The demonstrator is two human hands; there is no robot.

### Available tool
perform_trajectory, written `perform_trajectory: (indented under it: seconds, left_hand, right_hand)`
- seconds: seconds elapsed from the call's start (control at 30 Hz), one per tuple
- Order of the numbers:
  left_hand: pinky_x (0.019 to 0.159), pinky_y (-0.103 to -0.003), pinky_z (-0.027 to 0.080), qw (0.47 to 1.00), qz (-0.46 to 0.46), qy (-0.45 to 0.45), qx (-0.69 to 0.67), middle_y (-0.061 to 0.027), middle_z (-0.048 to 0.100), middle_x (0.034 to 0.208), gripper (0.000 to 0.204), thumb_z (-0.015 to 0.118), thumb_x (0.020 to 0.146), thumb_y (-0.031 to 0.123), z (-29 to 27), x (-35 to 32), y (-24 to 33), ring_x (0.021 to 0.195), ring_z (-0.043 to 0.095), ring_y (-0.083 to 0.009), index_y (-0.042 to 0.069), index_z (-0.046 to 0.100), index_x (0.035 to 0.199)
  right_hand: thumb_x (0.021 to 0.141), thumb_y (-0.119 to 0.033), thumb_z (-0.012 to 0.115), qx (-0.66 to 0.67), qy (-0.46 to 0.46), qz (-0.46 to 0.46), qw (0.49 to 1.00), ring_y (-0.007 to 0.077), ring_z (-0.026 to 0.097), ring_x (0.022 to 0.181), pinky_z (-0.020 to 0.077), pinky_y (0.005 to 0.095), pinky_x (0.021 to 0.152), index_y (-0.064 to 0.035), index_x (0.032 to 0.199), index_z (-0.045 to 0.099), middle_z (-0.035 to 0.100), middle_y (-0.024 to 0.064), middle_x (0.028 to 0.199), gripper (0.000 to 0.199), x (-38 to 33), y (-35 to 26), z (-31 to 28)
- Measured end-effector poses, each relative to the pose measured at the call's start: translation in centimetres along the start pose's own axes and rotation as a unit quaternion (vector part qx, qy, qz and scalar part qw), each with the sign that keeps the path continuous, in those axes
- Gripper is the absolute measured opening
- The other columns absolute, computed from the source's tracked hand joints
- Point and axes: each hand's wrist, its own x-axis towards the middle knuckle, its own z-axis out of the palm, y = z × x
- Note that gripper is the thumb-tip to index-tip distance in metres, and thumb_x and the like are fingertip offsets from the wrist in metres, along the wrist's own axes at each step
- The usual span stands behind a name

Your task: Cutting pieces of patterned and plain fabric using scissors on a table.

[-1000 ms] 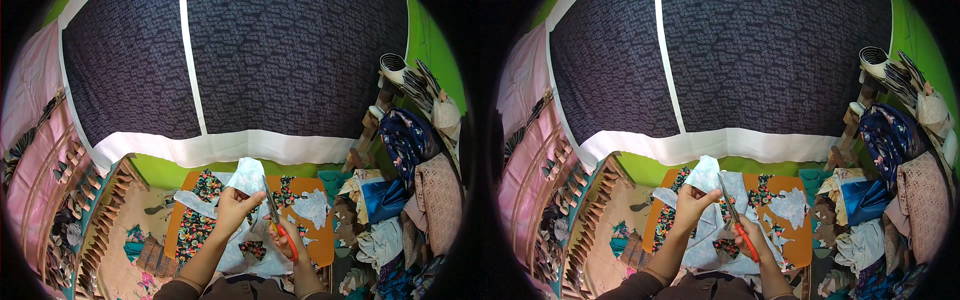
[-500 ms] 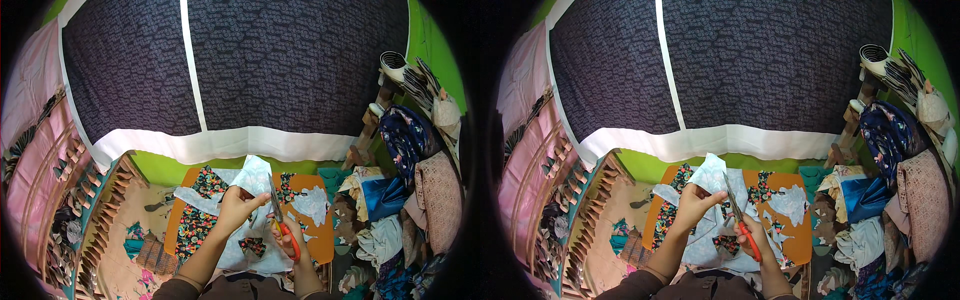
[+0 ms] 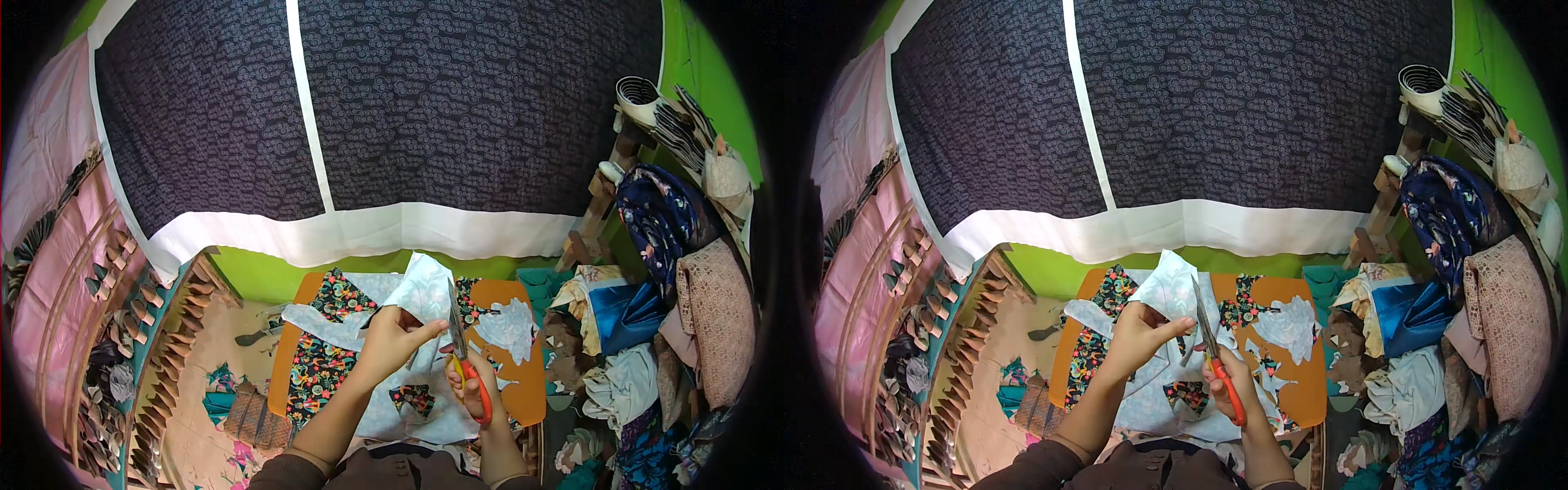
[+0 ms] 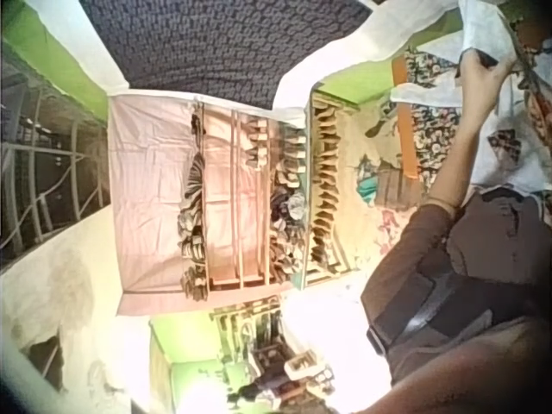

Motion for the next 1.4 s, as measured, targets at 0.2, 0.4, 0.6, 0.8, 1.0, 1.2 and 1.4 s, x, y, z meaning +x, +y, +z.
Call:
perform_trajectory:
  seconds: [0.2,0.4,0.6,0.8,1.0,1.2,1.4]
  left_hand:
    - [0.043,-0.026,0.039,0.999,-0.02,-0.014,0.021,-0.0094,0.054,0.051,0.044,0.072,0.066,0.035,-0.3,-0.1,0.2,0.043,0.049,-0.0121,-0.006,0.057,0.059]
    - [0.047,-0.027,0.042,0.999,-0.023,-0.022,0.035,-0.0128,0.057,0.055,0.046,0.072,0.065,0.036,-0.2,-0.4,0.5,0.048,0.053,-0.015,-0.007,0.058,0.061]
    - [0.047,-0.027,0.042,0.993,-0.05,-0.041,0.102,-0.0134,0.056,0.055,0.048,0.07,0.066,0.039,-1.1,-0.7,2.0,0.048,0.053,-0.0157,-0.008,0.058,0.063]
    - [0.048,-0.028,0.043,0.993,-0.043,-0.056,0.095,-0.0142,0.057,0.056,0.049,0.07,0.066,0.038,-0.8,-0.9,2.5,0.051,0.055,-0.0171,-0.009,0.057,0.064]
    - [0.05,-0.028,0.044,0.993,-0.026,-0.071,0.092,-0.0141,0.058,0.06,0.047,0.071,0.067,0.035,-0.7,-0.9,1.4,0.053,0.056,-0.0179,-0.01,0.057,0.068]
    - [0.049,-0.025,0.042,0.994,-0.024,-0.062,0.086,-0.0079,0.056,0.059,0.04,0.072,0.067,0.029,-0.6,-1.0,1.9,0.052,0.053,-0.0117,-0.007,0.057,0.079]
    - [0.041,-0.023,0.037,0.984,-0.041,-0.086,0.149,-0.0021,0.051,0.048,0.037,0.072,0.066,0.031,-0.6,-1.2,3.5,0.043,0.046,-0.0068,-0.003,0.059,0.067]
  right_hand:
    - [0.052,-0.079,0.049,-0.014,0.004,0.013,1.0,0.0009,0.033,0.052,0.0261,0.0146,0.042,0.0004,0.111,0.041,0.036,-0.0038,0.067,0.099,0.3,-0.5,0.6]
    - [0.052,-0.078,0.051,0.033,0.036,0.068,0.996,0.0005,0.032,0.051,0.0244,0.0145,0.042,-0.0006,0.111,0.041,0.036,-0.0042,0.067,0.097,0.4,-1.3,0.9]
    - [0.052,-0.079,0.049,-0.006,0.0,0.04,0.999,0.001,0.031,0.048,0.0233,0.0149,0.04,-0.0007,0.108,0.041,0.035,-0.0044,0.066,0.096,0.1,-1.3,0.6]
    - [0.051,-0.074,0.055,0.045,0.003,0.028,0.999,0.0022,0.033,0.057,0.0265,0.0152,0.05,0.0013,0.11,0.042,0.038,-0.0029,0.069,0.097,-0.4,-1.0,0.6]
    - [0.057,-0.064,0.064,0.092,0.005,0.057,0.994,0.003,0.033,0.059,0.0258,0.0145,0.052,0.0,0.111,0.042,0.037,-0.0025,0.069,0.086,-0.4,-0.7,0.1]
    - [0.061,-0.054,0.066,0.105,-0.005,0.06,0.993,0.0031,0.033,0.059,0.026,0.0146,0.051,0.0007,0.111,0.042,0.037,-0.0014,0.069,0.078,-0.6,-1.2,0.1]
    - [0.052,-0.07,0.06,0.09,0.002,-0.006,0.996,0.0024,0.034,0.058,0.0264,0.0149,0.048,0.0029,0.112,0.039,0.037,-0.0003,0.072,0.097,-0.4,-0.2,0.1]
